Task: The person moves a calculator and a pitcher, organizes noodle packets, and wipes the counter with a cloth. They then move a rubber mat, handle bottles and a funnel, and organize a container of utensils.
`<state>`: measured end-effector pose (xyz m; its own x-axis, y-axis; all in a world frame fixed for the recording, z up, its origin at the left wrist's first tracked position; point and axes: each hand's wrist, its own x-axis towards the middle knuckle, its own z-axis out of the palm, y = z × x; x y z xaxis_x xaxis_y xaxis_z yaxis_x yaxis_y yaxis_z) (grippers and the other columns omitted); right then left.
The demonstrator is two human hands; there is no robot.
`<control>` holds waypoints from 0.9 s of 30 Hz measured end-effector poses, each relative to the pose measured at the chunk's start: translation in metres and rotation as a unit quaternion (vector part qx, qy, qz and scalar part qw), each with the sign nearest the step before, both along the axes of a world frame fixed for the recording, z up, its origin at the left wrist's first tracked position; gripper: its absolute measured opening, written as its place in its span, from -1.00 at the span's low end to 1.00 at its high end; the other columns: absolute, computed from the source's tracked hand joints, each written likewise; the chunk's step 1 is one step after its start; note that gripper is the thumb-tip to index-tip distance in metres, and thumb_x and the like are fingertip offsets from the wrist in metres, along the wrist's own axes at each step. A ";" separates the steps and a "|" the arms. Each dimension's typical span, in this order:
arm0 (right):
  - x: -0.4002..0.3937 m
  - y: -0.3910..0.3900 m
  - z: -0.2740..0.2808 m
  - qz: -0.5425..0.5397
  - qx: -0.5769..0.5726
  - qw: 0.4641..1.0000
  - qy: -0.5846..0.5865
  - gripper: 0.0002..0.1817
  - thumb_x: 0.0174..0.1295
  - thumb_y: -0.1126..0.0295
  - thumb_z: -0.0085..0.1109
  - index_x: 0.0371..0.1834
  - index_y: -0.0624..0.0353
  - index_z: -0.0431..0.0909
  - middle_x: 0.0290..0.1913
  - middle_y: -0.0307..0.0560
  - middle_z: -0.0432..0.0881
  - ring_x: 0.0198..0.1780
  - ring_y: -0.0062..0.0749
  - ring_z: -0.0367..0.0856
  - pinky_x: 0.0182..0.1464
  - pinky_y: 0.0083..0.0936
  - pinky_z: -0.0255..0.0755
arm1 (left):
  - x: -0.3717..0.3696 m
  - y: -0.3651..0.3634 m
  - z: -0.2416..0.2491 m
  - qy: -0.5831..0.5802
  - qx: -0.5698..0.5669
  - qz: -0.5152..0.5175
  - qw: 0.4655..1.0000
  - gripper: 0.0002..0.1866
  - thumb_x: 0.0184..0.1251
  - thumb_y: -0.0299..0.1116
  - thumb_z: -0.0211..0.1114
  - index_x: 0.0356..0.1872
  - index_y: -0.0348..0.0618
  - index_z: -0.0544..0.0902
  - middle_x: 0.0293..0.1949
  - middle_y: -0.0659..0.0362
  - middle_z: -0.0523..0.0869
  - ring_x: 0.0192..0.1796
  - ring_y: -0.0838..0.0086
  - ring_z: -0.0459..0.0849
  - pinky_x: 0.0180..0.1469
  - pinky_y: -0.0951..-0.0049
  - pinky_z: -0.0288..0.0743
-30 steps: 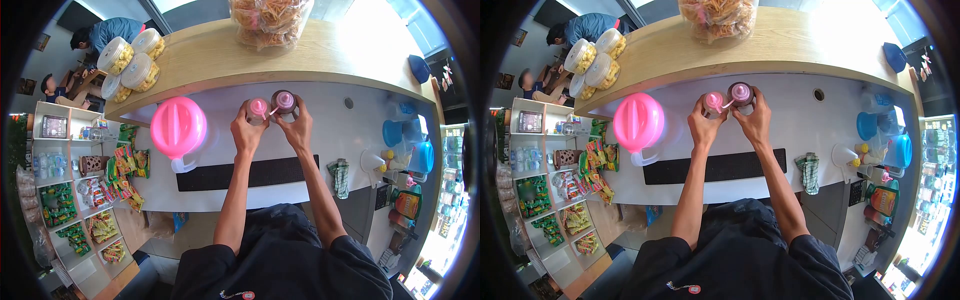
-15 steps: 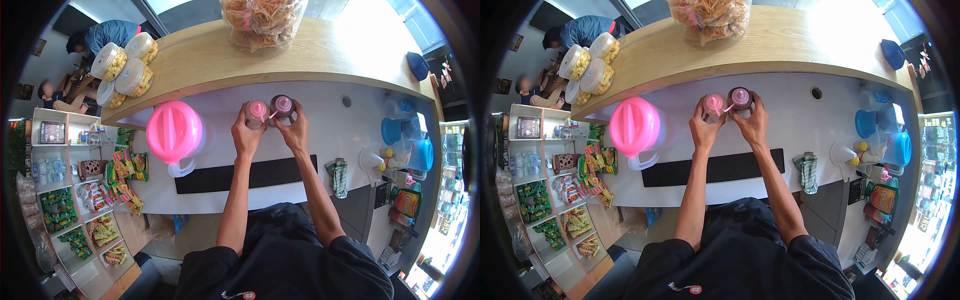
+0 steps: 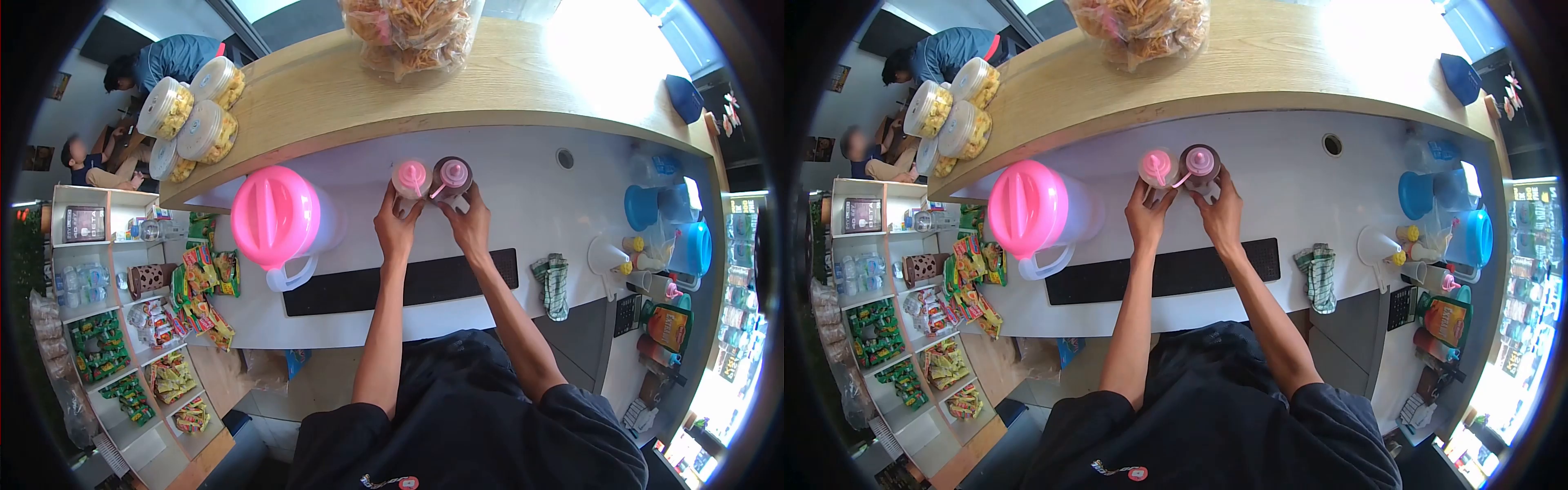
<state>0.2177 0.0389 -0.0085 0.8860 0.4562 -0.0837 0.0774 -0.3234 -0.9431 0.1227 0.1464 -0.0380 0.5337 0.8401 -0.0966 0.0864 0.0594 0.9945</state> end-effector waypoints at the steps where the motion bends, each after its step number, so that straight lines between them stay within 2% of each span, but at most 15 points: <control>1: 0.001 0.001 -0.004 0.004 0.002 1.000 -0.015 -0.25 0.11 0.58 0.48 0.41 0.24 0.38 0.23 0.26 0.65 0.31 0.08 0.62 0.22 -0.10 0.63 | 0.001 0.001 0.000 -0.006 0.001 -0.005 1.000 -0.26 0.20 -0.47 0.60 0.42 -0.26 0.49 0.32 -0.03 0.62 0.38 0.20 0.58 0.31 0.17 0.62; 4: 0.009 0.010 -0.012 0.014 0.005 0.999 -0.049 -0.25 0.12 0.56 0.47 0.42 0.26 0.37 0.20 0.28 0.67 0.29 0.13 0.63 0.14 -0.11 0.66 | 0.007 0.010 0.006 0.040 0.013 -0.034 0.999 -0.21 0.22 -0.54 0.54 0.49 -0.25 0.40 0.33 -0.08 0.63 0.37 0.16 0.61 0.33 0.22 0.59; 6: 0.019 0.019 -0.015 0.013 0.005 0.998 -0.060 -0.24 0.12 0.53 0.48 0.42 0.27 0.37 0.17 0.28 0.69 0.27 0.15 0.65 0.10 -0.14 0.67 | 0.014 0.021 0.003 0.048 0.037 -0.038 0.997 -0.21 0.19 -0.55 0.55 0.48 -0.26 0.42 0.31 -0.10 0.64 0.35 0.18 0.63 0.34 0.24 0.58; 9: 0.035 0.035 -0.018 0.002 0.019 0.999 -0.049 -0.36 0.10 0.45 0.50 0.28 0.30 0.48 0.14 0.32 0.71 0.30 0.14 0.63 0.21 -0.16 0.54 | 0.030 0.041 -0.006 0.047 0.067 -0.034 0.996 -0.21 0.15 -0.54 0.56 0.45 -0.29 0.44 0.27 -0.13 0.67 0.35 0.22 0.64 0.35 0.27 0.56; 12: 0.056 0.052 -0.031 0.023 0.013 0.996 -0.089 -0.23 0.07 0.45 0.54 0.39 0.31 0.41 0.14 0.36 0.69 0.21 0.15 0.69 0.08 -0.16 0.64 | 0.047 0.059 -0.008 0.024 0.081 -0.024 0.996 -0.23 0.14 -0.51 0.57 0.43 -0.30 0.47 0.24 -0.14 0.70 0.33 0.21 0.66 0.36 0.26 0.54; 15: 0.073 0.068 -0.036 0.034 0.023 0.991 -0.127 -0.25 0.08 0.41 0.54 0.37 0.35 0.42 0.08 0.38 0.71 0.15 0.19 0.71 0.06 -0.14 0.62 | 0.060 0.076 -0.007 0.039 0.106 -0.015 0.993 -0.28 0.13 -0.44 0.59 0.36 -0.33 0.52 0.20 -0.14 0.72 0.30 0.17 0.69 0.32 0.26 0.55; 19: 0.088 0.084 -0.036 0.037 0.004 0.993 -0.114 -0.35 0.10 0.34 0.54 0.23 0.42 0.51 -0.02 0.37 0.74 0.06 0.23 0.74 0.02 -0.15 0.61 | 0.068 0.098 -0.005 0.113 0.093 -0.041 0.988 -0.27 0.10 -0.34 0.63 0.31 -0.36 0.56 0.24 -0.14 0.68 0.34 0.16 0.64 0.34 0.26 0.55; 24: 0.096 0.098 -0.051 0.027 0.033 0.992 -0.121 -0.47 0.10 0.32 0.55 0.06 0.44 0.61 -0.08 0.35 0.76 0.00 0.22 0.76 -0.02 -0.18 0.61 | 0.074 0.103 0.001 0.127 0.069 -0.025 0.989 -0.28 0.08 -0.29 0.66 0.26 -0.38 0.58 0.23 -0.16 0.70 0.27 0.12 0.70 0.31 0.27 0.56; 27: 0.097 0.100 -0.049 0.032 0.034 0.995 -0.083 -0.49 0.10 0.32 0.55 0.03 0.43 0.62 -0.10 0.33 0.76 0.00 0.21 0.76 -0.02 -0.18 0.61 | 0.072 0.103 -0.001 0.113 0.066 -0.033 0.991 -0.28 0.10 -0.28 0.65 0.27 -0.38 0.57 0.25 -0.18 0.67 0.29 0.12 0.69 0.31 0.27 0.55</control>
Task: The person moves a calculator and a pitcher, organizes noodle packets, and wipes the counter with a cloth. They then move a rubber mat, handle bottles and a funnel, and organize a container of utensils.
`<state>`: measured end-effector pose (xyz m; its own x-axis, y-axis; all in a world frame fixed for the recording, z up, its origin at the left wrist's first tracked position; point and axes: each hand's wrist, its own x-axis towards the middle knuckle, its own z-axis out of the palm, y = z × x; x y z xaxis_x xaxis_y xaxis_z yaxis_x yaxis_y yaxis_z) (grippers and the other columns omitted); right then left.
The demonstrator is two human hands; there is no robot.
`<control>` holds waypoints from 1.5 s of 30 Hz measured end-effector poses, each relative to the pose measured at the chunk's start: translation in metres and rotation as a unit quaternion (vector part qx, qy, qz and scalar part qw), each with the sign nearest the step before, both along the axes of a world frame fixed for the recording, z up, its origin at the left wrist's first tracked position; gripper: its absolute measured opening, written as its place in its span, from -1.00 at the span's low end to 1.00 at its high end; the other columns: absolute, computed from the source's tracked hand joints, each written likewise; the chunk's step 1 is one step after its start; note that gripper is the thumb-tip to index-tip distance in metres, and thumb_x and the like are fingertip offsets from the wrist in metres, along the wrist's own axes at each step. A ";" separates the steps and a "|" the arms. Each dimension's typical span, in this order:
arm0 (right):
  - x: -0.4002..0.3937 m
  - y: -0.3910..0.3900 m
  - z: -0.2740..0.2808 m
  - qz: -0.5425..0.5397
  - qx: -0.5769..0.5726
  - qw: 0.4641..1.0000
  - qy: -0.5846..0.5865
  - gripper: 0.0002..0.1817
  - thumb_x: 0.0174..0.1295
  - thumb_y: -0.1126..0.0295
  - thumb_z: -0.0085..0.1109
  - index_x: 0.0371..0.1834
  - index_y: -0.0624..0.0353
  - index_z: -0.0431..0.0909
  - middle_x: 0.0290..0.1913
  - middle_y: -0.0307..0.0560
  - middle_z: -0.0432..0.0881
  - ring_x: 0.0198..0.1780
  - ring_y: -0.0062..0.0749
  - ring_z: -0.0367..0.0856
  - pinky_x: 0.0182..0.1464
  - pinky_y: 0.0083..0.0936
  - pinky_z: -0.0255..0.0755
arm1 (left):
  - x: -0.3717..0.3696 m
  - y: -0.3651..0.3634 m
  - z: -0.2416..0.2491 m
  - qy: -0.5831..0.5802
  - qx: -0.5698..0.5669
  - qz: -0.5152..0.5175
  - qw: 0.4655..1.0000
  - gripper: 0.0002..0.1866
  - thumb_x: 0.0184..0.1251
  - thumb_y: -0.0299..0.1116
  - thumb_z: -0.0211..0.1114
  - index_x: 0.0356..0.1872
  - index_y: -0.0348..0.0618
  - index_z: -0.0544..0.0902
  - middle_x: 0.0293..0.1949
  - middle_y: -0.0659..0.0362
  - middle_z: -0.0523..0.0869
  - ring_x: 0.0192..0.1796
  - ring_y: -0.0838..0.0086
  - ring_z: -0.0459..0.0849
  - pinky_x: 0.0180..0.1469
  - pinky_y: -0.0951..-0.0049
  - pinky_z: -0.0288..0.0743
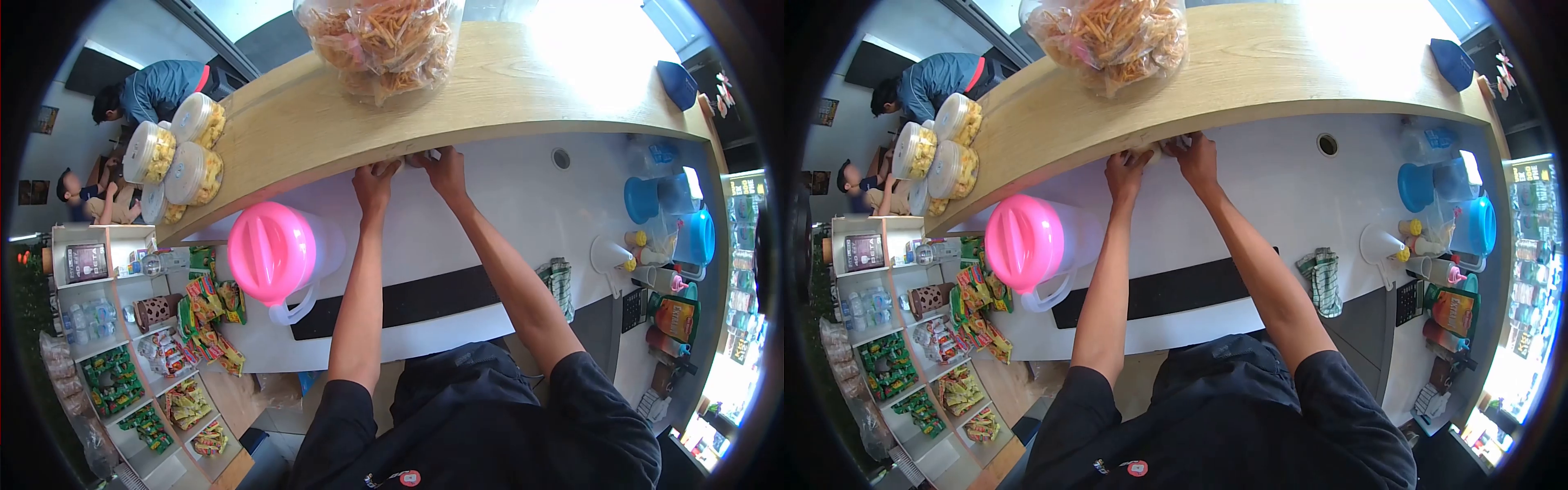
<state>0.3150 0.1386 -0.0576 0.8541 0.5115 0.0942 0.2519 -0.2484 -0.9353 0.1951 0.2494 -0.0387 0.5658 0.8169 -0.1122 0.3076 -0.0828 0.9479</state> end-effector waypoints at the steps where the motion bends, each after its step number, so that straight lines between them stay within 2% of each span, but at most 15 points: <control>1: 0.001 0.001 0.000 0.004 -0.007 1.000 0.003 -0.46 0.10 0.32 0.56 0.06 0.43 0.60 -0.09 0.32 0.76 0.00 0.21 0.76 -0.01 -0.17 0.61 | 0.001 0.002 -0.003 -0.009 0.000 -0.003 1.000 -0.28 0.11 -0.28 0.65 0.27 -0.38 0.57 0.27 -0.19 0.66 0.30 0.12 0.68 0.31 0.26 0.55; 7: -0.015 -0.015 -0.002 -0.014 -0.047 0.999 -0.023 -0.29 0.11 0.30 0.54 0.31 0.34 0.44 0.05 0.33 0.73 0.07 0.24 0.73 0.07 -0.11 0.62 | -0.008 -0.016 -0.034 -0.068 0.017 0.023 0.997 -0.35 0.34 -0.24 0.50 0.30 -0.50 0.50 0.37 -0.20 0.56 0.44 0.19 0.52 0.41 0.26 0.42; 9: -0.029 -0.028 -0.018 -0.062 -0.053 0.996 -0.033 -0.24 0.13 0.29 0.52 0.37 0.30 0.39 0.13 0.35 0.69 0.11 0.27 0.70 0.09 -0.11 0.62 | -0.031 -0.035 -0.028 0.065 -0.073 -0.018 0.995 -0.35 0.45 -0.15 0.39 0.34 -0.51 0.48 0.34 -0.16 0.59 0.41 0.20 0.53 0.41 0.30 0.39; 11: -0.055 -0.058 -0.016 -0.061 -0.058 0.996 -0.015 -0.31 0.19 0.31 0.49 0.35 0.32 0.43 0.27 0.30 0.62 0.23 0.11 0.68 0.14 -0.18 0.65 | -0.059 -0.073 -0.008 0.011 -0.155 -0.062 0.986 -0.37 0.54 -0.08 0.29 0.37 -0.43 0.49 0.31 -0.08 0.63 0.34 0.26 0.58 0.37 0.33 0.40; 13: -0.082 -0.099 0.011 -0.038 -0.041 0.992 0.109 -0.34 0.25 0.30 0.42 0.37 0.34 0.42 0.32 0.29 0.58 0.34 0.06 0.60 0.22 -0.16 0.63 | -0.078 -0.107 0.023 0.020 -0.262 -0.096 0.960 -0.41 0.54 -0.12 0.31 0.37 -0.39 0.52 0.30 -0.04 0.65 0.39 0.27 0.57 0.42 0.30 0.37; 18: -0.118 -0.198 0.054 -0.081 -0.037 0.983 0.163 -0.41 0.31 0.27 0.35 0.34 0.34 0.47 0.33 0.26 0.58 0.36 0.03 0.59 0.35 -0.21 0.54 | -0.093 -0.193 0.036 0.012 -0.309 -0.137 0.941 -0.49 0.60 -0.16 0.25 0.37 -0.32 0.53 0.25 0.03 0.68 0.32 0.35 0.62 0.36 0.27 0.43; 19: -0.121 -0.215 0.058 -0.101 -0.026 0.981 0.164 -0.43 0.31 0.30 0.36 0.33 0.36 0.47 0.31 0.27 0.60 0.36 0.02 0.59 0.38 -0.22 0.51 | -0.089 -0.207 0.036 0.023 -0.299 -0.169 0.939 -0.47 0.61 -0.10 0.21 0.37 -0.30 0.53 0.30 0.02 0.66 0.34 0.28 0.62 0.38 0.22 0.45; 22: -0.121 -0.268 0.068 -0.156 0.000 0.974 0.167 -0.45 0.32 0.34 0.35 0.33 0.34 0.48 0.30 0.25 0.61 0.36 -0.03 0.60 0.36 -0.21 0.53 | -0.065 -0.253 0.039 0.015 -0.288 -0.243 0.926 -0.48 0.61 -0.11 0.22 0.36 -0.30 0.54 0.26 0.03 0.68 0.31 0.31 0.64 0.36 0.26 0.46; 26: -0.107 -0.341 0.094 -0.247 -0.005 0.963 0.105 -0.51 0.32 0.41 0.37 0.29 0.32 0.51 0.21 0.16 0.68 0.28 -0.17 0.66 0.32 -0.27 0.58 | -0.021 -0.323 0.066 -0.010 -0.251 -0.331 0.910 -0.55 0.58 -0.20 0.27 0.29 -0.32 0.60 0.18 0.05 0.71 0.24 0.41 0.66 0.29 0.41 0.51; 27: -0.101 -0.359 0.098 -0.282 0.025 0.957 0.065 -0.52 0.30 0.38 0.39 0.23 0.36 0.53 0.13 0.20 0.72 0.21 -0.09 0.71 0.25 -0.25 0.60 | -0.009 -0.344 0.077 -0.023 -0.246 -0.354 0.902 -0.59 0.58 -0.26 0.26 0.27 -0.34 0.61 0.17 0.06 0.72 0.23 0.42 0.66 0.27 0.42 0.52; 34: -0.044 -0.492 0.130 -0.508 0.049 0.859 -0.040 -0.62 0.24 0.47 0.42 0.11 0.28 0.61 0.05 0.07 0.76 0.06 -0.23 0.78 0.11 -0.35 0.64 | 0.088 -0.484 0.107 -0.095 -0.171 -0.518 0.832 -0.63 0.66 -0.41 0.03 0.31 -0.41 0.54 0.22 -0.01 0.68 0.28 0.34 0.64 0.30 0.33 0.52; 38: -0.003 -0.554 0.119 -0.606 0.033 0.789 -0.091 -0.56 0.15 0.49 0.50 0.11 0.25 0.62 0.04 0.02 0.75 0.08 -0.28 0.75 0.13 -0.37 0.58 | 0.144 -0.546 0.101 -0.116 -0.134 -0.538 0.824 -0.58 0.63 -0.49 -0.07 0.39 -0.39 0.46 0.33 -0.07 0.60 0.39 0.23 0.57 0.38 0.28 0.46; 39: 0.009 -0.569 0.107 -0.617 0.029 0.781 -0.093 -0.44 0.08 0.47 0.56 0.18 0.26 0.58 0.09 0.06 0.72 0.14 -0.20 0.71 0.18 -0.34 0.55 | 0.156 -0.561 0.100 -0.125 -0.126 -0.534 0.826 -0.58 0.61 -0.50 -0.07 0.39 -0.38 0.46 0.34 -0.09 0.60 0.42 0.21 0.55 0.41 0.28 0.43; 43: 0.041 -0.607 0.091 -0.600 0.004 0.797 -0.065 -0.20 -0.04 0.40 0.64 0.33 0.32 0.47 0.24 0.20 0.62 0.27 -0.02 0.62 0.31 -0.27 0.49 | 0.190 -0.604 0.088 -0.134 -0.075 -0.545 0.825 -0.50 0.54 -0.55 -0.06 0.46 -0.42 0.37 0.42 -0.20 0.51 0.49 0.09 0.48 0.48 0.24 0.35; 45: 0.049 -0.616 0.089 -0.581 -0.020 0.811 -0.060 -0.17 -0.04 0.40 0.63 0.34 0.34 0.44 0.27 0.23 0.60 0.31 0.02 0.59 0.35 -0.25 0.46 | 0.201 -0.615 0.077 -0.128 -0.040 -0.541 0.830 -0.45 0.47 -0.56 -0.03 0.48 -0.44 0.34 0.43 -0.25 0.49 0.46 0.03 0.50 0.46 0.22 0.36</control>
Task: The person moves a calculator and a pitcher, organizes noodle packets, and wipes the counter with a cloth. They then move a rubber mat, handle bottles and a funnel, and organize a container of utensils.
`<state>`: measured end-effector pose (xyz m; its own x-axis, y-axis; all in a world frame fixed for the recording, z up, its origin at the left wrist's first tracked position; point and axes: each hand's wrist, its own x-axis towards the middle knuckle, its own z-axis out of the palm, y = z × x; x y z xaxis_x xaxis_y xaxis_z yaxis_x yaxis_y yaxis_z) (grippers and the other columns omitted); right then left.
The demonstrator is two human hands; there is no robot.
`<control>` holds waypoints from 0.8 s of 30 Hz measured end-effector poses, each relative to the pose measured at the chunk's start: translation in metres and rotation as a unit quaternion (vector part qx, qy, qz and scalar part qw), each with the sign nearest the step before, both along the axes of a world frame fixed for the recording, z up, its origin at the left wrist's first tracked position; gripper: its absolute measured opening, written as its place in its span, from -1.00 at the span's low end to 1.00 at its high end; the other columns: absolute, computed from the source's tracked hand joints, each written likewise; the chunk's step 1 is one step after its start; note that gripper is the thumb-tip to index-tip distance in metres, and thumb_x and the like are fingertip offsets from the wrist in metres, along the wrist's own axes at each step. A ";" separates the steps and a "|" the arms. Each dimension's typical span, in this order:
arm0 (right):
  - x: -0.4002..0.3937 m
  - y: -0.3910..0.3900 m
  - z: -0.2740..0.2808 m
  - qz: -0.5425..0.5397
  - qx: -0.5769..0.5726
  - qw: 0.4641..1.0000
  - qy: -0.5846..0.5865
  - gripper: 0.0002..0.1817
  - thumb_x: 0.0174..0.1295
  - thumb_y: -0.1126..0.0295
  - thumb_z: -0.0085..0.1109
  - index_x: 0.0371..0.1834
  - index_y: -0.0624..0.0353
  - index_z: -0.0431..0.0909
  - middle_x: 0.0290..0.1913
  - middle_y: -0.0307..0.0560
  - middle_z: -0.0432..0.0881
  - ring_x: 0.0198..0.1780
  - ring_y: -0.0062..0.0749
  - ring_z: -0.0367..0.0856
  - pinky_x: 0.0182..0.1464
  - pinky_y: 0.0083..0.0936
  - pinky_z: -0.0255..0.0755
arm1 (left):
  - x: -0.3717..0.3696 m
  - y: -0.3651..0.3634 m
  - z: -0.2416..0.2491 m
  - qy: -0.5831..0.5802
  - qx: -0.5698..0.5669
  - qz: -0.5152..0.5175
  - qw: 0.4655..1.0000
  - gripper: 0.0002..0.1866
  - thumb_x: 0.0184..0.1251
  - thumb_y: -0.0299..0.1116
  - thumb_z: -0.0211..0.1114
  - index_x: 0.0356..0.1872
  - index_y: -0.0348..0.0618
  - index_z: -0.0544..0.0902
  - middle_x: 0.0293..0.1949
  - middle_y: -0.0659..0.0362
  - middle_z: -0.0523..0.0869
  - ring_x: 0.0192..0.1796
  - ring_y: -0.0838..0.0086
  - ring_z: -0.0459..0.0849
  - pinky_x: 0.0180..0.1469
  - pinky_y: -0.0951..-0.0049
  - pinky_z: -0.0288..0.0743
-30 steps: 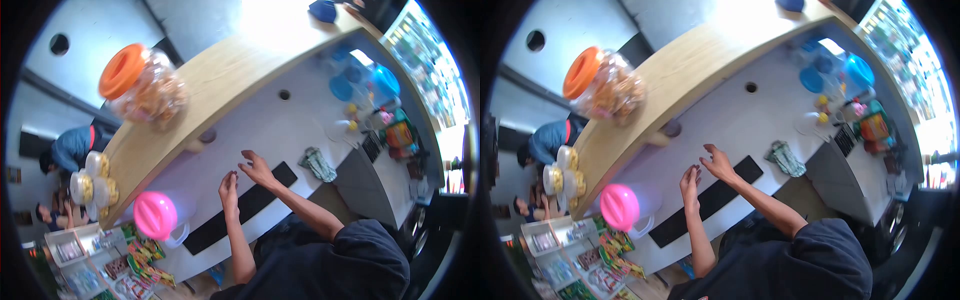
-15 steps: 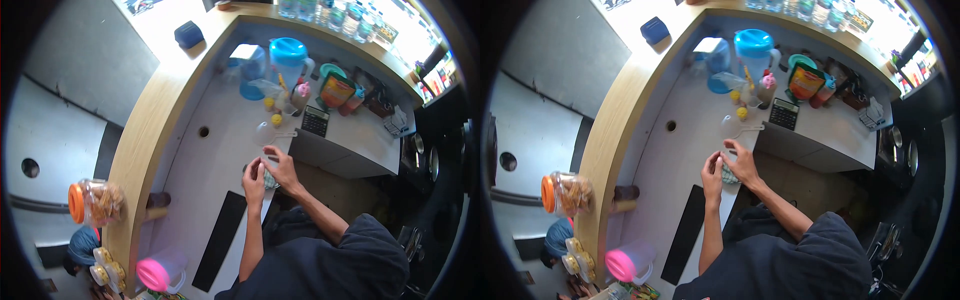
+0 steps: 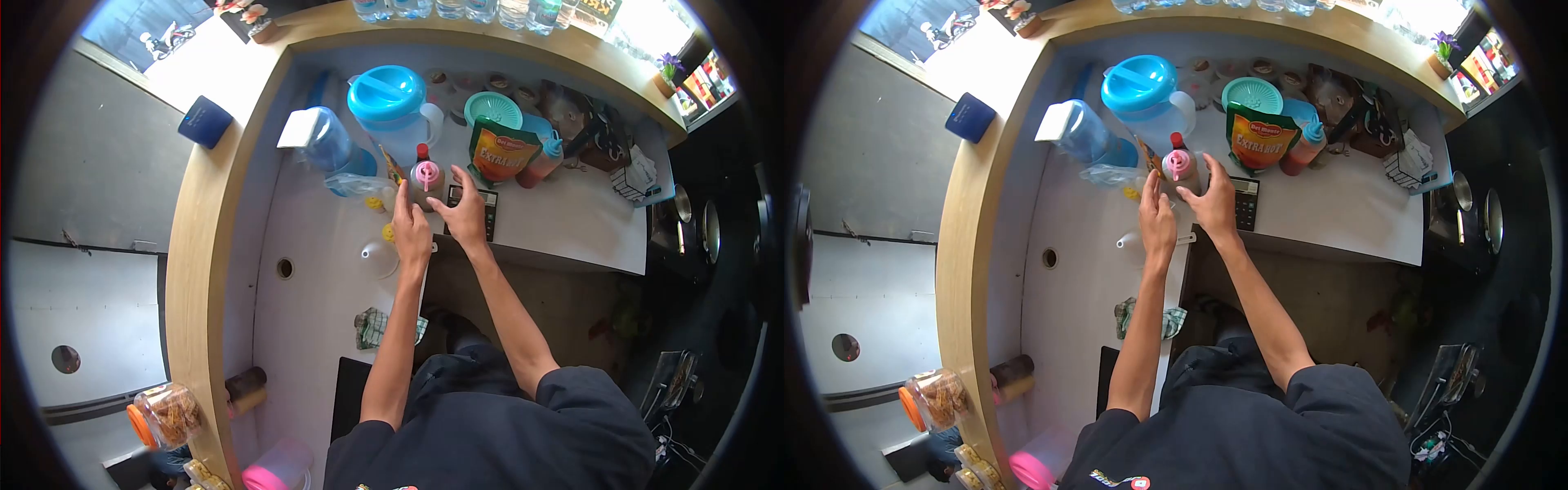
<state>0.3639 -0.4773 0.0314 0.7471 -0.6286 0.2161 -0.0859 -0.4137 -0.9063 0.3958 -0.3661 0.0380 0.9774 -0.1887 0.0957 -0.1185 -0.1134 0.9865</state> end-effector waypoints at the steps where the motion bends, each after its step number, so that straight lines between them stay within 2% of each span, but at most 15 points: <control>1: 0.004 -0.004 -0.002 0.012 -0.009 1.000 0.008 -0.16 -0.04 0.40 0.63 0.35 0.35 0.43 0.29 0.24 0.59 0.33 0.04 0.58 0.36 -0.24 0.45 | 0.003 -0.005 -0.004 -0.002 0.006 0.003 1.000 -0.44 0.47 -0.56 -0.02 0.48 -0.44 0.34 0.42 -0.26 0.50 0.45 0.03 0.52 0.44 0.22 0.37; 2: 0.008 -0.006 -0.004 0.031 -0.003 1.000 0.005 -0.13 -0.05 0.41 0.62 0.37 0.38 0.40 0.31 0.30 0.56 0.35 0.11 0.55 0.39 -0.20 0.42 | 0.006 -0.009 -0.009 -0.005 0.012 0.007 1.000 -0.44 0.46 -0.56 -0.01 0.48 -0.45 0.34 0.41 -0.27 0.51 0.44 0.02 0.53 0.43 0.21 0.39; 5: 0.016 -0.012 -0.021 0.050 -0.011 0.999 0.014 -0.15 -0.01 0.44 0.60 0.41 0.33 0.40 0.31 0.25 0.60 0.37 -0.02 0.58 0.39 -0.24 0.45 | 0.008 -0.016 -0.005 0.022 0.031 0.008 0.999 -0.44 0.45 -0.54 0.00 0.48 -0.44 0.34 0.37 -0.29 0.54 0.40 0.01 0.57 0.39 0.21 0.41; 8: 0.019 -0.014 -0.027 0.074 0.028 0.997 0.016 -0.14 -0.03 0.50 0.58 0.42 0.34 0.39 0.32 0.24 0.59 0.38 -0.05 0.58 0.40 -0.27 0.47 | 0.012 -0.019 -0.015 0.026 0.024 0.009 0.999 -0.43 0.45 -0.54 0.00 0.48 -0.43 0.34 0.35 -0.29 0.56 0.38 0.00 0.59 0.37 0.22 0.43; 11: 0.024 -0.011 -0.037 0.069 0.018 0.997 -0.017 -0.16 -0.07 0.48 0.60 0.37 0.30 0.43 0.18 0.28 0.67 0.26 0.11 0.65 0.27 -0.21 0.55 | 0.013 -0.020 -0.020 0.034 0.014 0.008 0.999 -0.43 0.45 -0.56 -0.02 0.48 -0.39 0.35 0.31 -0.26 0.60 0.32 0.06 0.65 0.34 0.25 0.46; 14: 0.023 -0.014 -0.030 0.069 -0.015 0.997 -0.020 -0.18 -0.11 0.47 0.61 0.32 0.31 0.47 0.11 0.28 0.71 0.20 0.11 0.69 0.19 -0.21 0.60 | 0.007 -0.024 -0.011 0.063 0.000 0.024 0.998 -0.44 0.44 -0.58 -0.04 0.48 -0.38 0.35 0.26 -0.21 0.65 0.25 0.15 0.68 0.31 0.28 0.47; 17: 0.017 -0.018 -0.029 0.057 -0.057 0.996 -0.028 -0.18 -0.14 0.47 0.63 0.30 0.29 0.50 0.09 0.25 0.72 0.13 0.07 0.74 0.14 -0.23 0.61 | 0.001 -0.022 0.006 0.111 -0.066 -0.014 0.992 -0.42 0.46 -0.67 -0.09 0.51 -0.42 0.27 0.46 -0.15 0.43 0.53 0.19 0.41 0.55 0.27 0.27; 19: 0.009 -0.012 0.011 0.066 -0.051 0.996 -0.028 -0.20 -0.14 0.49 0.63 0.30 0.25 0.52 0.07 0.21 0.73 0.10 0.04 0.75 0.11 -0.22 0.61 | -0.009 -0.019 0.026 0.088 -0.081 -0.009 0.993 -0.44 0.48 -0.66 -0.07 0.50 -0.37 0.30 0.45 -0.13 0.44 0.52 0.20 0.41 0.54 0.29 0.28; 21: 0.002 -0.008 0.037 0.077 -0.092 0.991 -0.052 -0.22 -0.13 0.50 0.63 0.29 0.20 0.54 0.05 0.17 0.74 0.08 0.01 0.75 0.08 -0.20 0.61 | -0.020 -0.011 0.048 0.069 -0.112 -0.012 0.991 -0.42 0.48 -0.65 -0.04 0.53 -0.33 0.29 0.46 -0.12 0.43 0.52 0.20 0.41 0.53 0.30 0.30; 24: -0.010 0.008 0.080 0.100 -0.110 0.986 -0.077 -0.22 -0.09 0.51 0.60 0.31 0.23 0.53 0.11 0.14 0.74 0.14 -0.03 0.74 0.14 -0.25 0.60 | -0.036 0.005 0.075 0.007 -0.147 0.020 0.989 -0.37 0.39 -0.64 0.00 0.52 -0.31 0.32 0.43 -0.18 0.48 0.42 0.11 0.54 0.43 0.19 0.44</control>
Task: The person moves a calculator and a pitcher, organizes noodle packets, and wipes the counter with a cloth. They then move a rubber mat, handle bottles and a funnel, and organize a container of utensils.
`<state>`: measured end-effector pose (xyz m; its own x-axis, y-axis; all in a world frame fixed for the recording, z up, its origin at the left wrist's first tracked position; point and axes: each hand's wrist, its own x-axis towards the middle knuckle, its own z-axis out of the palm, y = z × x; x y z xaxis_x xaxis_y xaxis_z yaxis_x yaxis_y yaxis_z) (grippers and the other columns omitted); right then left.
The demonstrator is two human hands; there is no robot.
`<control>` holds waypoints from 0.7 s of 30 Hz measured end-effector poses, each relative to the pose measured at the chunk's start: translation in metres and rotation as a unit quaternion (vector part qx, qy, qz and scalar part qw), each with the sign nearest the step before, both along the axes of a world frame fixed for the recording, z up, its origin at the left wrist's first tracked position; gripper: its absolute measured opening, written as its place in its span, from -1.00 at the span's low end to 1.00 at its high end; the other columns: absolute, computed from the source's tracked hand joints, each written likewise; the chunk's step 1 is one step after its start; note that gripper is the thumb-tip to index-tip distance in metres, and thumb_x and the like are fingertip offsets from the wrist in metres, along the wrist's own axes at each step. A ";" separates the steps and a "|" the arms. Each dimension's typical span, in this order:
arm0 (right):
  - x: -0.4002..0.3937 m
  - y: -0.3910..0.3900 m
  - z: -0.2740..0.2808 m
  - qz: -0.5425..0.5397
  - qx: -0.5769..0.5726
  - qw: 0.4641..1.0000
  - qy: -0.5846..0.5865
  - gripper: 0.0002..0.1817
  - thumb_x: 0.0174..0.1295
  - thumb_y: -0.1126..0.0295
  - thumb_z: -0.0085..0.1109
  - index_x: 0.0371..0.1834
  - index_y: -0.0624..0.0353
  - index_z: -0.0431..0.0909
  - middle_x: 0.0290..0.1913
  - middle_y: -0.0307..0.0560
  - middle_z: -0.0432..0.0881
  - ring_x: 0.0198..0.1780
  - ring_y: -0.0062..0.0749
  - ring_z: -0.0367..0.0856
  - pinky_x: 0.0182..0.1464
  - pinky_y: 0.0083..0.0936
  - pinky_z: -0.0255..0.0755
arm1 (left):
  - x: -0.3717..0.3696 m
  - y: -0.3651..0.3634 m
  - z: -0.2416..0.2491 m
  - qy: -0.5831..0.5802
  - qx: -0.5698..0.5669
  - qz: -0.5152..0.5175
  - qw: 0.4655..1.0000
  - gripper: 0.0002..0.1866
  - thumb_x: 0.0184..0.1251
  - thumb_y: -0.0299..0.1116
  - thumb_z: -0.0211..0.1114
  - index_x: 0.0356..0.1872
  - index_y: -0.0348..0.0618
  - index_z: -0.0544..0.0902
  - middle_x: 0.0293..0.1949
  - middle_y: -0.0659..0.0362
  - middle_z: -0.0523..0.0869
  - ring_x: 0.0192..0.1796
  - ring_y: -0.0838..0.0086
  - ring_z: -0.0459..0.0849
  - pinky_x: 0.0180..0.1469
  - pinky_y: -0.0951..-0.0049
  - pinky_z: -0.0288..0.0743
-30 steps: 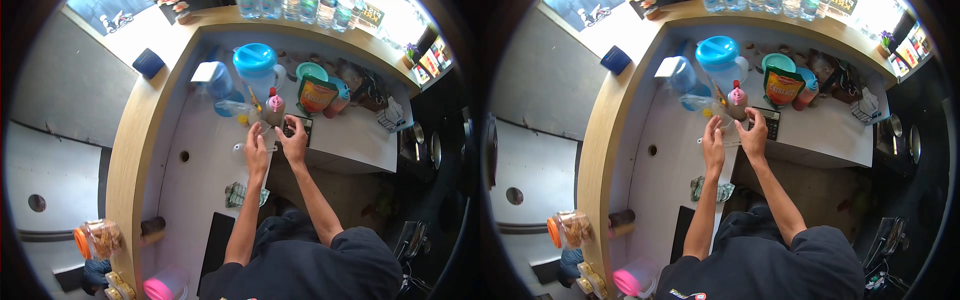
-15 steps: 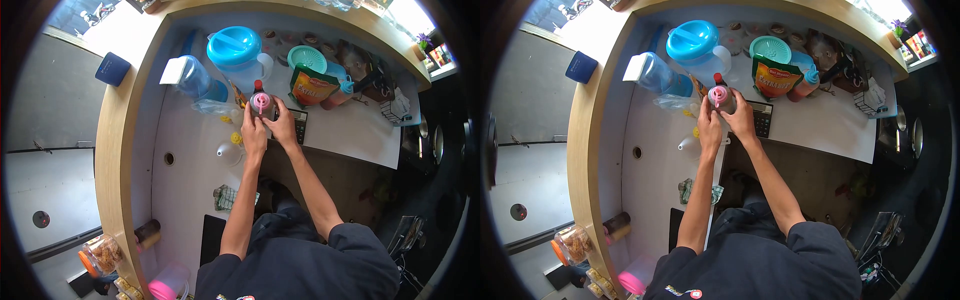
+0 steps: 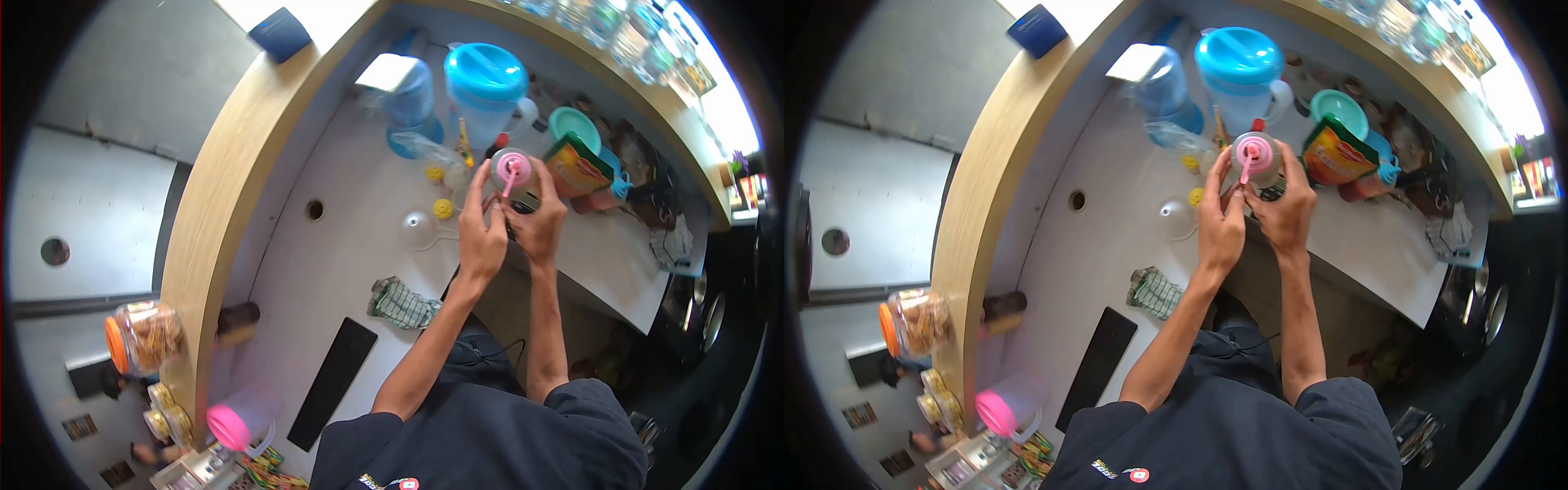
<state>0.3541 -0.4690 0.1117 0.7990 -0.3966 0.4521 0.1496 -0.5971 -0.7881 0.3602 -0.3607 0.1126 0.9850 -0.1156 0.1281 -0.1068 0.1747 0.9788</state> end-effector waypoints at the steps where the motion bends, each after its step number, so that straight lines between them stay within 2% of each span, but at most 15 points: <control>1: -0.002 0.009 0.013 0.011 0.001 1.000 -0.009 -0.22 -0.09 0.51 0.60 0.32 0.24 0.52 0.12 0.13 0.74 0.15 -0.05 0.74 0.16 -0.26 0.59 | -0.005 0.010 0.010 -0.007 -0.009 0.006 1.000 -0.36 0.38 -0.65 0.00 0.52 -0.31 0.31 0.44 -0.18 0.46 0.45 0.10 0.51 0.44 0.17 0.43; 5: -0.006 0.056 0.058 0.073 0.014 0.996 -0.043 -0.19 -0.08 0.52 0.61 0.35 0.30 0.49 0.17 0.13 0.73 0.23 -0.13 0.71 0.29 -0.29 0.56 | -0.023 0.059 0.046 -0.072 -0.016 0.060 0.996 -0.33 0.36 -0.63 0.04 0.55 -0.28 0.29 0.49 -0.13 0.42 0.50 0.08 0.44 0.48 0.16 0.40; 7: -0.004 0.089 0.076 0.121 0.039 0.991 -0.046 -0.18 -0.08 0.52 0.62 0.35 0.32 0.48 0.18 0.14 0.72 0.26 -0.16 0.69 0.34 -0.29 0.53 | -0.028 0.091 0.059 -0.133 0.011 0.111 0.985 -0.37 0.43 -0.58 0.06 0.54 -0.27 0.31 0.49 -0.10 0.41 0.48 0.13 0.47 0.49 0.17 0.37; 11: 0.003 0.166 0.078 0.255 0.096 0.962 -0.022 -0.18 -0.04 0.51 0.65 0.36 0.34 0.46 0.20 0.13 0.70 0.27 -0.19 0.67 0.40 -0.20 0.50 | -0.047 0.161 0.071 -0.149 0.113 0.248 0.951 -0.38 0.44 -0.53 0.11 0.53 -0.28 0.32 0.49 -0.11 0.43 0.49 0.09 0.46 0.50 0.11 0.36; 14: 0.001 0.233 0.064 0.361 0.126 0.924 -0.006 -0.18 0.00 0.50 0.64 0.38 0.34 0.44 0.18 0.11 0.69 0.26 -0.22 0.66 0.40 -0.14 0.50 | -0.066 0.215 0.060 -0.115 0.153 0.338 0.921 -0.38 0.45 -0.51 0.14 0.53 -0.28 0.32 0.49 -0.11 0.42 0.50 0.08 0.44 0.51 0.09 0.34; 16: -0.003 0.278 0.044 0.420 0.152 0.895 0.011 -0.20 0.03 0.49 0.62 0.37 0.34 0.43 0.18 0.12 0.69 0.25 -0.23 0.66 0.39 -0.11 0.50 | -0.079 0.248 0.041 -0.082 0.141 0.397 0.903 -0.38 0.45 -0.48 0.17 0.53 -0.28 0.32 0.49 -0.11 0.43 0.51 0.09 0.44 0.52 0.08 0.32; 21: -0.032 0.378 0.001 0.508 0.141 0.846 0.082 -0.26 0.06 0.47 0.60 0.33 0.37 0.44 0.11 0.19 0.72 0.21 -0.28 0.69 0.41 -0.12 0.48 | -0.117 0.325 -0.001 -0.012 0.134 0.498 0.857 -0.36 0.40 -0.53 0.15 0.52 -0.28 0.31 0.49 -0.12 0.40 0.53 0.12 0.39 0.56 0.08 0.27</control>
<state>0.3226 -0.0910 0.1128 0.8350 0.4585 0.3042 0.3475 -0.0106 -0.9376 0.2428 -0.0359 0.1114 0.6105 0.7517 0.2494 -0.0922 -0.2454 0.9650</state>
